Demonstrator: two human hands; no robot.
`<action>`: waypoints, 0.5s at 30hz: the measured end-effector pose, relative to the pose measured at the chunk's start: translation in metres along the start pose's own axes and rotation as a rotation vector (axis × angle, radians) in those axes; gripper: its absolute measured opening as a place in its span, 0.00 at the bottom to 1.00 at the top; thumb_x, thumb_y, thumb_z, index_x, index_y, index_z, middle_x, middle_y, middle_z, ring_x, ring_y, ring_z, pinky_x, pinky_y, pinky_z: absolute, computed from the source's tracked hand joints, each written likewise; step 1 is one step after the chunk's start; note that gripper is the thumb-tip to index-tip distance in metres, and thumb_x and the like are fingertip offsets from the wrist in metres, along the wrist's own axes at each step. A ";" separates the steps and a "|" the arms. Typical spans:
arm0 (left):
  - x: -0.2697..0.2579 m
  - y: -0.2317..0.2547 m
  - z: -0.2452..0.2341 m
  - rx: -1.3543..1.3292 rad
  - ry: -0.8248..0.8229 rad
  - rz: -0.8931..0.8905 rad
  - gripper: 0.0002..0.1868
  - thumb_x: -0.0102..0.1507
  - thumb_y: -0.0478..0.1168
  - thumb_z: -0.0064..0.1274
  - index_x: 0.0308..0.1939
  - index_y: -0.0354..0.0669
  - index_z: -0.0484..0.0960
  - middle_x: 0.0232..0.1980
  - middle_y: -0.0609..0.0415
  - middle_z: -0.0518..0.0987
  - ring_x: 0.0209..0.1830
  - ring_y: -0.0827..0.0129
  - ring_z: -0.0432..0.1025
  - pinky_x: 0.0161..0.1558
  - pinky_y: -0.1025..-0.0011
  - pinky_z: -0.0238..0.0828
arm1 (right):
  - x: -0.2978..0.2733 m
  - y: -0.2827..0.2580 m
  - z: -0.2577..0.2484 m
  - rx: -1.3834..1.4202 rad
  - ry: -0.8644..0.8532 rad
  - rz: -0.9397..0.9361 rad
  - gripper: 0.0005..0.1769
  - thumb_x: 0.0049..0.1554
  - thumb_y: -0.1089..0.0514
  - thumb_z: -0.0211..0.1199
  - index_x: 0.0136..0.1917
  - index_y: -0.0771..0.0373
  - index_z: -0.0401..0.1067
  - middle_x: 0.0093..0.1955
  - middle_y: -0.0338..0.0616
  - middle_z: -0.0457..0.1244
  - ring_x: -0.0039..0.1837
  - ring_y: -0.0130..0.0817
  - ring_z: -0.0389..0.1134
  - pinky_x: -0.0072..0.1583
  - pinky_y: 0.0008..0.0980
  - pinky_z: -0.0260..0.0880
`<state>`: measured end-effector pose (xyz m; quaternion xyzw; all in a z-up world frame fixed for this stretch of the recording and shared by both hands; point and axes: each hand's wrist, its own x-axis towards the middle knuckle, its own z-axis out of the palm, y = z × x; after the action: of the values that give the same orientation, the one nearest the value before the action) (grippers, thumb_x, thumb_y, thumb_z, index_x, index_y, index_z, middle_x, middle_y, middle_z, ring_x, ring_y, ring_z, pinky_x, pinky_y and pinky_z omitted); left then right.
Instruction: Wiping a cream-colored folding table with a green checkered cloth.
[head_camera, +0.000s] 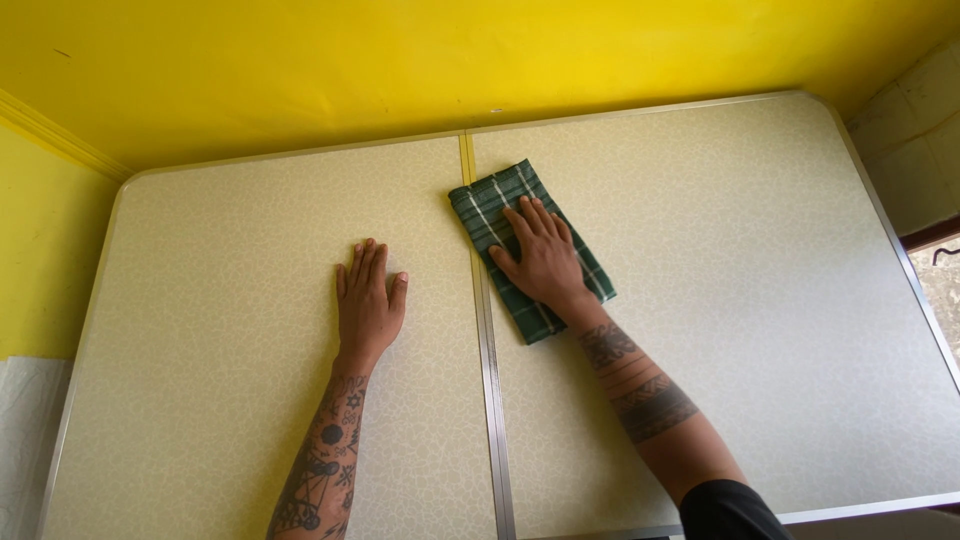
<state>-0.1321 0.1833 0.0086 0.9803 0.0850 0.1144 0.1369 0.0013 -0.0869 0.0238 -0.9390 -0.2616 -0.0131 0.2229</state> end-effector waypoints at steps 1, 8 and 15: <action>0.000 -0.001 0.000 0.000 -0.002 0.001 0.33 0.73 0.54 0.35 0.76 0.34 0.61 0.80 0.40 0.58 0.84 0.53 0.45 0.78 0.45 0.32 | 0.000 0.009 -0.004 0.001 -0.001 0.002 0.42 0.63 0.31 0.49 0.80 0.57 0.54 0.84 0.54 0.45 0.86 0.46 0.39 0.81 0.49 0.37; 0.000 0.001 0.000 0.000 0.036 0.020 0.33 0.73 0.53 0.36 0.75 0.33 0.62 0.80 0.39 0.60 0.83 0.51 0.47 0.78 0.44 0.34 | -0.007 0.077 -0.044 -0.044 0.001 0.106 0.42 0.61 0.30 0.53 0.80 0.54 0.56 0.84 0.51 0.45 0.85 0.47 0.41 0.80 0.52 0.38; -0.001 0.000 0.002 0.003 0.056 0.032 0.32 0.73 0.52 0.37 0.75 0.32 0.63 0.80 0.39 0.60 0.83 0.51 0.48 0.77 0.43 0.36 | -0.023 0.164 -0.066 -0.103 0.214 0.443 0.42 0.63 0.33 0.54 0.80 0.59 0.57 0.85 0.55 0.47 0.86 0.49 0.42 0.81 0.55 0.39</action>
<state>-0.1322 0.1822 0.0065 0.9781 0.0733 0.1440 0.1310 0.0687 -0.2516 0.0120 -0.9768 -0.0236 -0.0764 0.1987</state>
